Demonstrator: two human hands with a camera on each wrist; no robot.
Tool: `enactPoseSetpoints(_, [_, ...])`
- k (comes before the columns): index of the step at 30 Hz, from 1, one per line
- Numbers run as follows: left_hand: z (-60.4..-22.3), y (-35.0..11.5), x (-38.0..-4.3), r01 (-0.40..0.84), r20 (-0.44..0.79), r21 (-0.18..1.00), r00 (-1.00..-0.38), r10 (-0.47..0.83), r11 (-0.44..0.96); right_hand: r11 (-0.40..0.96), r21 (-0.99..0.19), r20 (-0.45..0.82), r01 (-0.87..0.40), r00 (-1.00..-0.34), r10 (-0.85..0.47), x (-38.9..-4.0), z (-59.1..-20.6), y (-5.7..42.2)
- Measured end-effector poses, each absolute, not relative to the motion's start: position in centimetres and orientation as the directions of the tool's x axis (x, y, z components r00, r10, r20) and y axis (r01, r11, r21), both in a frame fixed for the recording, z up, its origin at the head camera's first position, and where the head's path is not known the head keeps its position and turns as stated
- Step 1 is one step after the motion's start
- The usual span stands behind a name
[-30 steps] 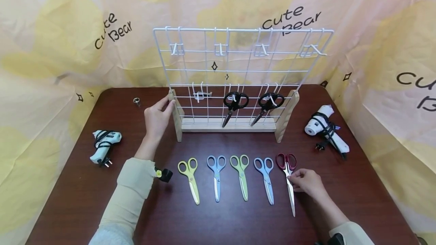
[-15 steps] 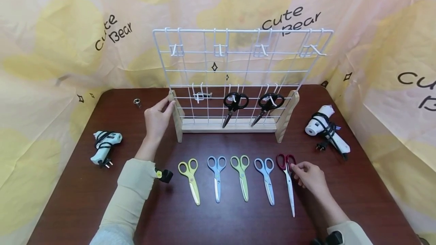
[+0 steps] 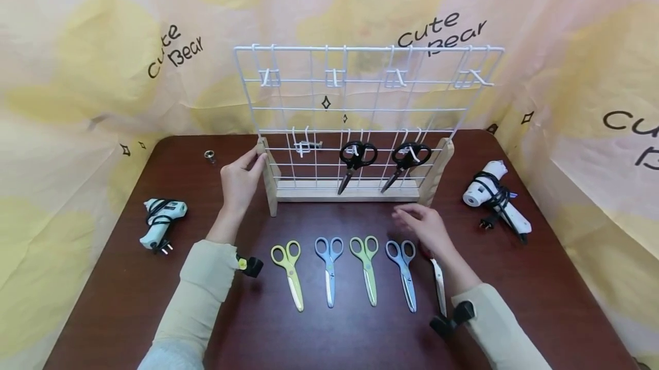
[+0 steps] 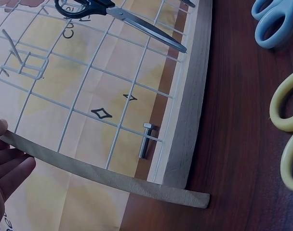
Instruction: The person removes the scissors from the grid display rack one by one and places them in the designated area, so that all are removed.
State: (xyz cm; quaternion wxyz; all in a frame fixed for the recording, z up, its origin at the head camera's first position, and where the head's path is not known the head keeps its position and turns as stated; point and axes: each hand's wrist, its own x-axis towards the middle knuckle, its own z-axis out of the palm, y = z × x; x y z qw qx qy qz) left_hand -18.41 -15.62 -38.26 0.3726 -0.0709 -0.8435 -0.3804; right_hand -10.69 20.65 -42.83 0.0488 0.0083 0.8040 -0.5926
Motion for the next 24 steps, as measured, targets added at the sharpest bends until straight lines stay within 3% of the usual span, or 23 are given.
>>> enactPoseSetpoints(5, [-38.2, -15.3, -18.5, 0.408, 0.689, 0.589, -0.705, -0.169, 0.697, 0.127, -0.992, 0.011, -0.024, -0.995, -0.102, -14.1, -42.9, 17.8])
enactPoseSetpoints(12, [-38.4, -15.5, -18.4, 0.391, 0.677, 0.606, -0.711, -0.190, 0.693, 0.207, -0.978, -0.037, 0.028, -0.998, -0.041, -16.5, -41.4, 13.5])
enactPoseSetpoints(24, [-38.6, -15.4, -18.5, 0.399, 0.695, 0.582, -0.697, -0.178, 0.709, 0.125, -0.991, -0.041, 0.046, -0.998, 0.046, -17.9, -42.6, 12.0])
